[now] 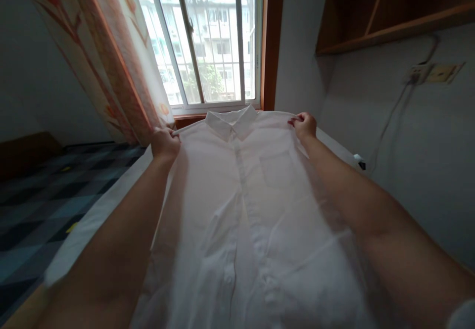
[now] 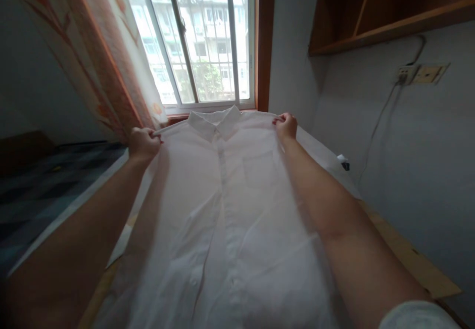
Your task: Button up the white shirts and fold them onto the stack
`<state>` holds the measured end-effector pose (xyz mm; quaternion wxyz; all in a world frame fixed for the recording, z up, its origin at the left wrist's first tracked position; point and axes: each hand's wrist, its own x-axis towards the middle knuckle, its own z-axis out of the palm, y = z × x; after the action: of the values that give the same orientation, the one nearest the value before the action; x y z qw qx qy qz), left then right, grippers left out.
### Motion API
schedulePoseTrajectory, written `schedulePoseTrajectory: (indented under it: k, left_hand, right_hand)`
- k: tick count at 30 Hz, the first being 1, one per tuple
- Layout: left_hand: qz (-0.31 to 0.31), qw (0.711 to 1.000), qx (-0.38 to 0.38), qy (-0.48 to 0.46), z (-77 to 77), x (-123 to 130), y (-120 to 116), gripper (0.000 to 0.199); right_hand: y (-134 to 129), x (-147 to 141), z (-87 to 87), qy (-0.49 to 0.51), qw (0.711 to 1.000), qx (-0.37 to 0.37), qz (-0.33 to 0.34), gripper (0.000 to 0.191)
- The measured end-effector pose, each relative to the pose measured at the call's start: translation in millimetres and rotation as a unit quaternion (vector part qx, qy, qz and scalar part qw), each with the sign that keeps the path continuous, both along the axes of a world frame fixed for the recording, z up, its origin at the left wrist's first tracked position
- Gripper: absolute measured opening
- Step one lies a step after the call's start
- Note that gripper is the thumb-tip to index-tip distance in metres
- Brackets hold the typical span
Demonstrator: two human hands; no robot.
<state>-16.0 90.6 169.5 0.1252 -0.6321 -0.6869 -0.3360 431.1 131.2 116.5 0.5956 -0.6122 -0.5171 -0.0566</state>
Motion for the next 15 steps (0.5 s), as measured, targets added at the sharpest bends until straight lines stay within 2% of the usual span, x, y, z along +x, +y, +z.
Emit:
schedulePoseTrajectory:
  k: [3,5,7,9,11,13,15]
  left_hand:
    - [0.021,0.999,-0.029,-0.001,-34.2,11,4,0.035]
    - [0.005,0.998,-0.060,0.009,-61.9,18,6,0.038]
    - [-0.022,0.994,-0.098,0.041,-88.4,25,4,0.051]
    - [-0.035,0.988,-0.121,0.085,-109.3,33,-1,0.063]
    - [-0.045,0.982,-0.134,0.127,-123.1,43,-11,0.065]
    - [-0.078,0.973,-0.147,0.161,-130.9,54,-25,0.063]
    - [-0.141,0.960,-0.153,0.188,-135.5,65,-42,0.058]
  right_hand:
    - [3,-19,-26.3,0.043,0.998,-0.028,-0.023,0.014]
    - [-4,-34,-46.1,0.001,0.998,-0.068,0.020,0.034]
    - [-16,-47,-63.8,-0.061,0.989,-0.116,0.067,0.058]
    - [-30,-60,-75.6,-0.117,0.975,-0.166,0.087,0.072]
    - [-47,-73,-79.7,-0.167,0.961,-0.203,0.088,0.072]
    - [-67,-88,-77.7,-0.226,0.944,-0.218,0.102,0.056]
    - [-90,-106,-73.5,-0.287,0.919,-0.224,0.151,0.036]
